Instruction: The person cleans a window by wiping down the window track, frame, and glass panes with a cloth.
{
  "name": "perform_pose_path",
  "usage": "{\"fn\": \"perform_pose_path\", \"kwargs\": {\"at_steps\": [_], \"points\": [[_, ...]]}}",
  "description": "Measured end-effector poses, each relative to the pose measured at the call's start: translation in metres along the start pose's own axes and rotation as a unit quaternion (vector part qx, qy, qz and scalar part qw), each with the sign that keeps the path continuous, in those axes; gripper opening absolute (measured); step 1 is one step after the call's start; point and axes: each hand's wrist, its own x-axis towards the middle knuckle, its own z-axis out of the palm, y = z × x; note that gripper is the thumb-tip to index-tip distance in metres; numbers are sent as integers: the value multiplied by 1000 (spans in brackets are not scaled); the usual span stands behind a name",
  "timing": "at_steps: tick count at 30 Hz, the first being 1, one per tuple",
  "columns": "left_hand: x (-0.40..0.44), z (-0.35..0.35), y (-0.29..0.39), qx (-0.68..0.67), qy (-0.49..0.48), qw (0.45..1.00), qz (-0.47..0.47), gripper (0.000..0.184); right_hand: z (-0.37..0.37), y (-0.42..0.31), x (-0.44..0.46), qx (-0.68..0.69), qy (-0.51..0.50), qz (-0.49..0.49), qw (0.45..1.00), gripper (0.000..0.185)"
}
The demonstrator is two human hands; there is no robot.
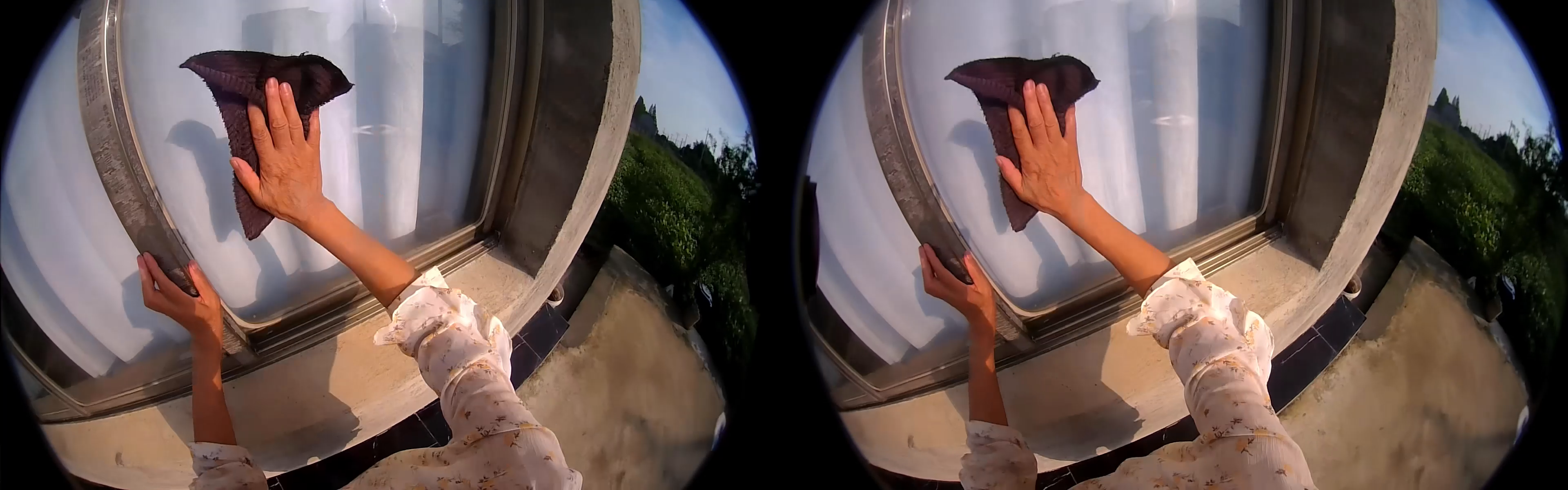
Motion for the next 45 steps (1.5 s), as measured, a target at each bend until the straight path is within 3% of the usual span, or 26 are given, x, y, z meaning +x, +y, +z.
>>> {"fn": "perform_pose_path", "kwargs": {"at_steps": [2,4,6,7,8,10,13,15,17,18,19,20,22,24,25,28,32,33,35,36,37,38,40,42,44,45], "points": [[-2,1,2,22,11,1000,18,61,18,-39,-106,66,-143,-134,978,49],[-1,0,-2,17,-5,1000,8,61,12,-28,-132,65,-436,-259,860,45],[-1,-1,-1,21,-7,1000,14,61,9,14,-114,84,-338,-260,901,45],[0,-1,0,20,-4,1000,16,61,-1,36,-88,72,-182,-257,946,50],[-1,-1,1,19,-1,1000,16,61,-17,61,-64,91,-146,-206,963,55],[1,-4,6,12,-18,1000,10,61,-39,108,-42,-26,-47,-136,989,58],[1,1,2,-5,16,1000,26,63,-58,165,-75,-100,72,56,991,61],[0,2,-3,12,20,999,37,66,-65,196,-136,-110,97,294,944,63],[-1,4,-6,1,27,998,48,67,-62,228,-205,-86,188,503,839,63],[-1,5,-8,-11,33,998,53,67,-42,272,-268,-263,144,502,811,58],[-1,7,-10,-11,36,998,53,67,-59,217,-234,-227,-26,599,767,53],[-1,8,-12,-12,41,998,52,67,-37,208,-245,-279,77,579,762,49],[-1,6,-11,-17,39,997,63,69,-17,137,-213,-189,121,611,759,50],[-6,12,-16,-47,59,996,57,70,30,113,-218,-255,123,424,860,51],[-4,8,-13,-50,44,997,51,71,32,72,-188,-198,123,348,908,53],[-4,1,-11,-78,31,996,13,68,32,8,-89,-130,55,155,978,54],[-6,-11,-4,-117,-27,991,-54,74,57,-33,-38,-100,87,46,990,53],[-6,-17,-3,-122,-50,989,-66,74,65,-41,-62,-8,52,-7,999,51],[-8,-40,-5,-189,-93,974,-88,71,58,-61,-131,27,-170,-168,971,48],[-10,-61,-4,-227,-93,966,-85,64,63,-53,-181,102,-174,-253,946,44],[-17,-86,-5,-220,-71,971,-51,59,46,-47,-199,108,-352,-257,894,42],[-22,-112,-5,-214,-48,976,-15,54,31,-47,-197,177,-391,-250,868,41],[-41,-196,-1,-209,-149,964,-67,43,40,-39,-209,180,-326,-294,880,41],[-88,-264,1,-152,-147,965,-153,30,19,-45,-186,224,-221,-215,924,43],[-142,-328,10,-56,-166,935,-308,28,40,-53,-175,171,-180,-214,945,43],[-171,-356,12,-47,-183,884,-427,27,53,-60,-175,123,-150,-211,958,43]]}}
